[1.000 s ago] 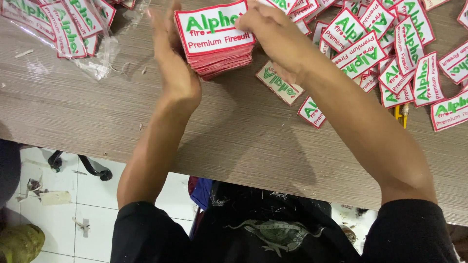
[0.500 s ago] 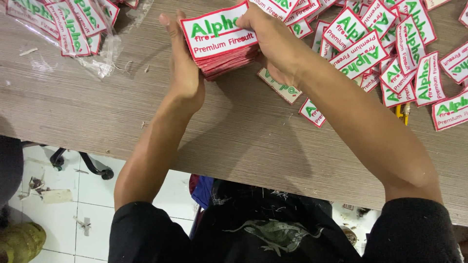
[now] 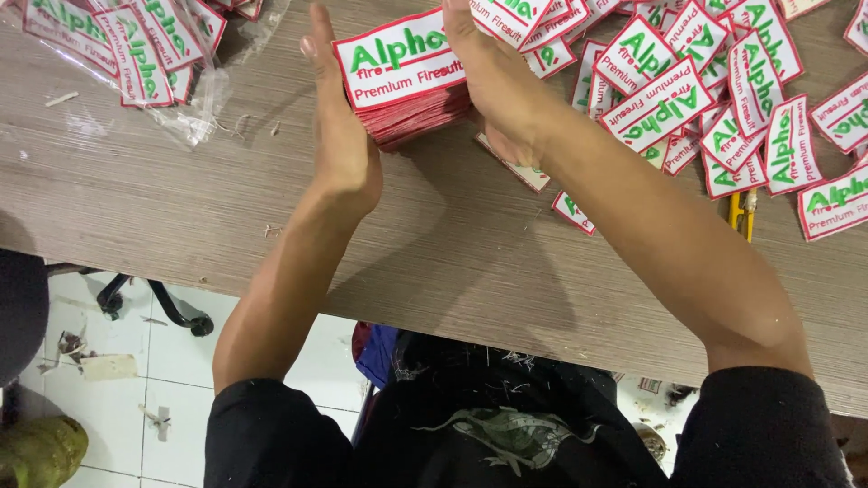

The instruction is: Sorting, aligning, and trimming printed labels before stacking them neatly on a work table.

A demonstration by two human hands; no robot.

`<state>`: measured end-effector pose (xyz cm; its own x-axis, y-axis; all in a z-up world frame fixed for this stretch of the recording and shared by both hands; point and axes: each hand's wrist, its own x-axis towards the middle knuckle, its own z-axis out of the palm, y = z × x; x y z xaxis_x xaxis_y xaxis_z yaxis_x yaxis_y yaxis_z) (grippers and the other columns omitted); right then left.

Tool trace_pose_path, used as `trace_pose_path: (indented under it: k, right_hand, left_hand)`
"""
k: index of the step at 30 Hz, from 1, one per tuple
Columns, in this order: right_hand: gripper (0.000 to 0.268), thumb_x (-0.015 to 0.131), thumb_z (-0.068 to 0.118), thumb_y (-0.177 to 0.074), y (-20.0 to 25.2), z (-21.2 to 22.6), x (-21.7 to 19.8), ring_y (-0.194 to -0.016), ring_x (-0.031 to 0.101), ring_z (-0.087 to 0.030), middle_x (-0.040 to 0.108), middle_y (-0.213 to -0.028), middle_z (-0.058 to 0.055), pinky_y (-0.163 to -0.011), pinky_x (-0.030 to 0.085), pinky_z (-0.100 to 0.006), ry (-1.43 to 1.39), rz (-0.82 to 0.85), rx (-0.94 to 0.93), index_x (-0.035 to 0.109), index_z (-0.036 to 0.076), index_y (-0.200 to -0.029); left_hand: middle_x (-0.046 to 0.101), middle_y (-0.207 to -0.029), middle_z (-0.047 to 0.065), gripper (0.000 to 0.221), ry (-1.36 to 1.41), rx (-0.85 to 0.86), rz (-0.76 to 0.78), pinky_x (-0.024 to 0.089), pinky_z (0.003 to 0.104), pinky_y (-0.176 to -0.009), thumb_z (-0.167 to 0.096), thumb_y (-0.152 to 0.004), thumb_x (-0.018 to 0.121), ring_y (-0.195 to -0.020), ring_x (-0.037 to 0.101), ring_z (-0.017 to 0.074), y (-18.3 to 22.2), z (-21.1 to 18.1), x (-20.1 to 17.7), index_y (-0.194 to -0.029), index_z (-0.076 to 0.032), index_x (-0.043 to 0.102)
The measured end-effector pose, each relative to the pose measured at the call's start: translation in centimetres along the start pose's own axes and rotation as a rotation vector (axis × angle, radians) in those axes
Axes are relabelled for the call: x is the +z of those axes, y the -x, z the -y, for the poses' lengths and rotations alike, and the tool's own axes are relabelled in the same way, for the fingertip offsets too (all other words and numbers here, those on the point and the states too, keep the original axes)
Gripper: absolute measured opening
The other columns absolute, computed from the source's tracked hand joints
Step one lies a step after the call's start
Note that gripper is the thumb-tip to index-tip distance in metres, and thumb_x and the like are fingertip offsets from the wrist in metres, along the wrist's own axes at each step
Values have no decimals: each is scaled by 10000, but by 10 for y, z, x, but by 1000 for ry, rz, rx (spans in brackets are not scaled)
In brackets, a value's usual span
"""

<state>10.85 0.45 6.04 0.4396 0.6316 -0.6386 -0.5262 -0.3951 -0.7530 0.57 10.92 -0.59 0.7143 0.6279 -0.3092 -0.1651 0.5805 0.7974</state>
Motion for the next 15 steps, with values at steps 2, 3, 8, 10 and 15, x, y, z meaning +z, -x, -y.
trace_pose_path:
  k: [2,3,8,10,15]
  right_hand:
    - [944,373,728,-558,-1,-2,-1,-1339,614,-47,753,-1358,43,-1183,281,-306,3,-3,21,605,185,-1295]
    - [988,396,742,-528,-2,-3,-1,-1450,535,-42,722,-1413,87,-1245,160,-390,6,-6,40,589,233,-1353]
    - [1004,399,753,-559,-4,-9,-5,-1314,676,-121,753,-1358,-38,-1197,419,-316,-20,58,-82,631,123,-1307]
    - [1046,389,761,-528,-2,-6,-4,-1311,680,-119,752,-1364,-44,-1189,430,-305,-13,43,-69,642,107,-1304]
    - [1148,214,845,-475,11,-1,-9,-1483,522,-162,680,-1485,45,-1220,93,-553,225,56,-134,601,269,-1390]
  left_hand:
    - [534,-1556,156,888,-20,-10,-2,537,464,-1129,-628,-848,369,-1287,669,279,1,-2,1,-1635,-345,73]
    - [582,-1516,162,881,-39,-19,-4,557,452,-1110,-620,-852,353,-1243,697,270,1,-3,2,-1636,-359,48]
    - [489,-1584,152,828,-34,3,25,510,459,-1154,-613,-895,323,-1302,659,270,3,-2,2,-1624,-377,9]
    - [505,-1561,168,846,-7,5,4,504,464,-1154,-617,-879,314,-1274,670,278,-2,5,-7,-1625,-370,4]
    - [229,-1753,172,824,-433,547,234,177,415,-1440,-682,-1082,309,-1681,221,292,-1,0,-37,-1634,-73,252]
